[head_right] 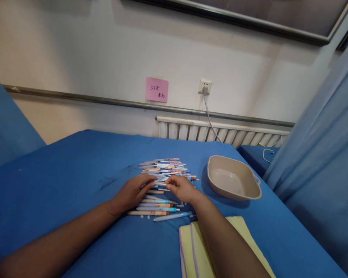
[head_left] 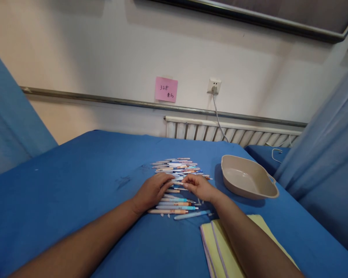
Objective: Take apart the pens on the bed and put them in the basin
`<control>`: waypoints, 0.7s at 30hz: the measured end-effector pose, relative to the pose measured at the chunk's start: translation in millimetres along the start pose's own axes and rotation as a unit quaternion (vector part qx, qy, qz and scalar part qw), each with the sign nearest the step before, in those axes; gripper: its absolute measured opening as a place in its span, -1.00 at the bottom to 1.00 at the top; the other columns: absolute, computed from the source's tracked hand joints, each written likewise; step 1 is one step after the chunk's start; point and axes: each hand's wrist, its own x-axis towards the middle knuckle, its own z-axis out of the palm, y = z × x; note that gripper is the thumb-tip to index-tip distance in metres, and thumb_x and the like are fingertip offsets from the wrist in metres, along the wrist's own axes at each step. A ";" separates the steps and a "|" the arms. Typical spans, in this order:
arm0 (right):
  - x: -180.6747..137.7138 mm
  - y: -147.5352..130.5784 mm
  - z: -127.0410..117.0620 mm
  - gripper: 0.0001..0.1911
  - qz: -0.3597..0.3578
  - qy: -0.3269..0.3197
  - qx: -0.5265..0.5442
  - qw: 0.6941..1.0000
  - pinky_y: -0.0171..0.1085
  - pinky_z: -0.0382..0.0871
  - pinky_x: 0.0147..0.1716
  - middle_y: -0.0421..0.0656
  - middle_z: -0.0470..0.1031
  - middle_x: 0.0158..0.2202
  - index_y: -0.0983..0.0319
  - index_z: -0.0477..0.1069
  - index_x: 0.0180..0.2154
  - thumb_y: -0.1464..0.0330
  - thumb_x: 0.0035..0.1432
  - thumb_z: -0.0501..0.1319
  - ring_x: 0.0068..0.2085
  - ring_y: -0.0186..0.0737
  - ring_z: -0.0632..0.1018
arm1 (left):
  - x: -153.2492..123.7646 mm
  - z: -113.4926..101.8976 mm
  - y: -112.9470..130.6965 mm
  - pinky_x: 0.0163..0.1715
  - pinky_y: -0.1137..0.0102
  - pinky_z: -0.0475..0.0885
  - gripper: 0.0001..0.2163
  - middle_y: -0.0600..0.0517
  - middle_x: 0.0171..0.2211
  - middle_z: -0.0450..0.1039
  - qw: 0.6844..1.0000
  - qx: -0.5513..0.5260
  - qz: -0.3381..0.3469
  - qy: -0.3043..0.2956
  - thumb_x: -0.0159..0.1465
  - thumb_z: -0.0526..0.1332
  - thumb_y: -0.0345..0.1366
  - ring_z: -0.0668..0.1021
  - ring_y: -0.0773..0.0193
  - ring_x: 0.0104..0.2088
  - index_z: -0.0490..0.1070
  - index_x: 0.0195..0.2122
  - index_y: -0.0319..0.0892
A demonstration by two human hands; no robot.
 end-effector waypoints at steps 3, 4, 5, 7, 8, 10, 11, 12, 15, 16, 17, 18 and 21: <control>-0.4 1.0 0.4 -0.90 -0.017 0.024 -0.032 0.999 -0.38 0.23 -0.41 -0.26 0.42 -0.45 0.25 0.41 -0.34 0.37 0.07 0.17 -0.42 -0.36 0.38 | -0.5 -0.1 -1.9 -0.19 0.34 0.39 -0.72 -0.03 -0.25 0.51 0.998 -0.006 -0.064 -0.019 0.34 -0.05 -0.20 0.52 0.21 -0.23 0.38 -0.09 -0.15; -0.4 1.6 0.5 -0.90 -0.024 0.032 -0.042 0.998 -0.37 0.25 -0.37 -0.24 0.44 -0.42 0.25 0.41 -0.34 0.37 0.06 0.17 -0.38 -0.34 0.40 | -0.7 -0.2 -2.3 -0.20 0.34 0.40 -0.71 -0.03 -0.25 0.51 0.997 -0.011 -0.078 -0.019 0.33 -0.04 -0.18 0.53 0.20 -0.24 0.36 -0.06 -0.15; -0.5 2.1 0.6 -0.90 -0.029 0.037 -0.050 0.998 -0.35 0.26 -0.33 -0.23 0.46 -0.40 0.24 0.42 -0.34 0.37 0.06 0.18 -0.35 -0.32 0.42 | -0.8 -0.2 -2.5 -0.20 0.33 0.40 -0.69 -0.04 -0.22 0.51 0.997 -0.015 -0.081 -0.014 0.32 0.00 -0.16 0.53 0.20 -0.23 0.33 -0.01 -0.16; -0.6 2.8 0.8 -0.91 -0.035 0.043 -0.061 0.997 -0.33 0.28 -0.30 -0.22 0.48 -0.37 0.24 0.42 -0.34 0.38 0.07 0.18 -0.32 -0.29 0.45 | -1.0 0.0 -2.2 -0.16 0.32 0.40 -0.64 -0.08 -0.12 0.47 0.998 -0.024 -0.051 0.003 0.26 0.09 -0.15 0.51 0.18 -0.18 0.28 0.05 -0.17; -0.5 2.8 0.9 -0.91 -0.036 0.045 -0.064 0.996 -0.33 0.29 -0.30 -0.21 0.48 -0.37 0.23 0.43 -0.34 0.38 0.07 0.18 -0.32 -0.29 0.45 | -1.0 0.2 -2.0 -0.13 0.31 0.39 -0.63 -0.09 -0.09 0.45 0.999 -0.027 -0.029 0.008 0.25 0.12 -0.17 0.49 0.18 -0.15 0.27 0.06 -0.17; -0.5 2.0 0.9 -0.91 -0.035 0.050 -0.065 0.996 -0.32 0.30 -0.31 -0.22 0.49 -0.38 0.23 0.43 -0.33 0.37 0.07 0.18 -0.32 -0.28 0.46 | -1.0 1.1 -2.1 -0.12 0.32 0.38 -0.68 -0.09 -0.09 0.46 1.000 -0.026 -0.011 0.011 0.27 0.08 -0.20 0.50 0.19 -0.14 0.30 0.03 -0.16; -0.5 1.3 0.9 -0.90 -0.035 0.052 -0.064 0.996 -0.32 0.30 -0.30 -0.21 0.49 -0.37 0.23 0.43 -0.33 0.37 0.07 0.19 -0.32 -0.28 0.47 | -1.0 1.6 -2.6 -0.14 0.33 0.39 -0.71 -0.07 -0.15 0.48 0.999 -0.023 -0.023 0.008 0.30 0.03 -0.22 0.52 0.20 -0.18 0.32 0.00 -0.15; -0.5 0.5 0.8 -0.90 -0.036 0.054 -0.062 0.996 -0.32 0.31 -0.30 -0.21 0.50 -0.37 0.23 0.43 -0.33 0.37 0.08 0.19 -0.32 -0.28 0.47 | -0.9 2.0 -3.4 -0.18 0.34 0.40 -0.71 -0.05 -0.21 0.51 0.999 -0.020 -0.045 0.001 0.32 -0.02 -0.22 0.54 0.21 -0.24 0.34 -0.01 -0.15; -0.4 -0.9 0.4 -0.91 -0.042 0.056 -0.068 0.995 -0.32 0.31 -0.29 -0.21 0.50 -0.35 0.23 0.44 -0.33 0.37 0.08 0.19 -0.30 -0.28 0.48 | -0.5 2.7 -6.1 -0.27 0.35 0.42 -0.69 0.00 -0.33 0.53 0.995 -0.015 -0.096 -0.013 0.34 -0.07 -0.21 0.56 0.23 -0.37 0.33 -0.01 -0.15; -0.3 -0.8 0.2 -0.91 -0.044 0.059 -0.074 0.995 -0.32 0.31 -0.28 -0.21 0.50 -0.36 0.23 0.44 -0.34 0.37 0.07 0.19 -0.30 -0.28 0.48 | -0.4 2.7 -6.5 -0.26 0.34 0.42 -0.69 -0.01 -0.30 0.53 0.996 -0.015 -0.091 -0.007 0.32 -0.03 -0.19 0.55 0.22 -0.34 0.31 0.01 -0.15; -0.2 -0.3 -0.1 -0.91 -0.045 0.063 -0.079 0.994 -0.32 0.31 -0.28 -0.21 0.50 -0.36 0.23 0.44 -0.34 0.37 0.07 0.19 -0.30 -0.29 0.48 | -0.4 2.5 -6.7 -0.23 0.33 0.42 -0.67 -0.04 -0.23 0.51 0.997 -0.015 -0.074 0.003 0.29 0.03 -0.18 0.55 0.20 -0.28 0.29 0.04 -0.16; 0.0 0.4 -0.4 -0.91 -0.045 0.069 -0.080 0.993 -0.32 0.31 -0.29 -0.21 0.50 -0.36 0.23 0.44 -0.34 0.37 0.07 0.19 -0.31 -0.29 0.48 | -0.3 2.3 -6.4 -0.18 0.32 0.41 -0.64 -0.07 -0.15 0.49 0.998 -0.016 -0.052 0.013 0.26 0.08 -0.18 0.53 0.19 -0.21 0.27 0.06 -0.16; 0.5 2.1 -1.0 -0.90 -0.048 0.081 -0.067 0.993 -0.33 0.31 -0.32 -0.22 0.50 -0.37 0.23 0.44 -0.33 0.36 0.08 0.19 -0.32 -0.29 0.48 | -0.5 1.2 -3.9 -0.11 0.31 0.38 -0.66 -0.10 -0.07 0.45 1.000 -0.011 -0.013 0.017 0.25 0.10 -0.21 0.49 0.18 -0.12 0.30 0.04 -0.17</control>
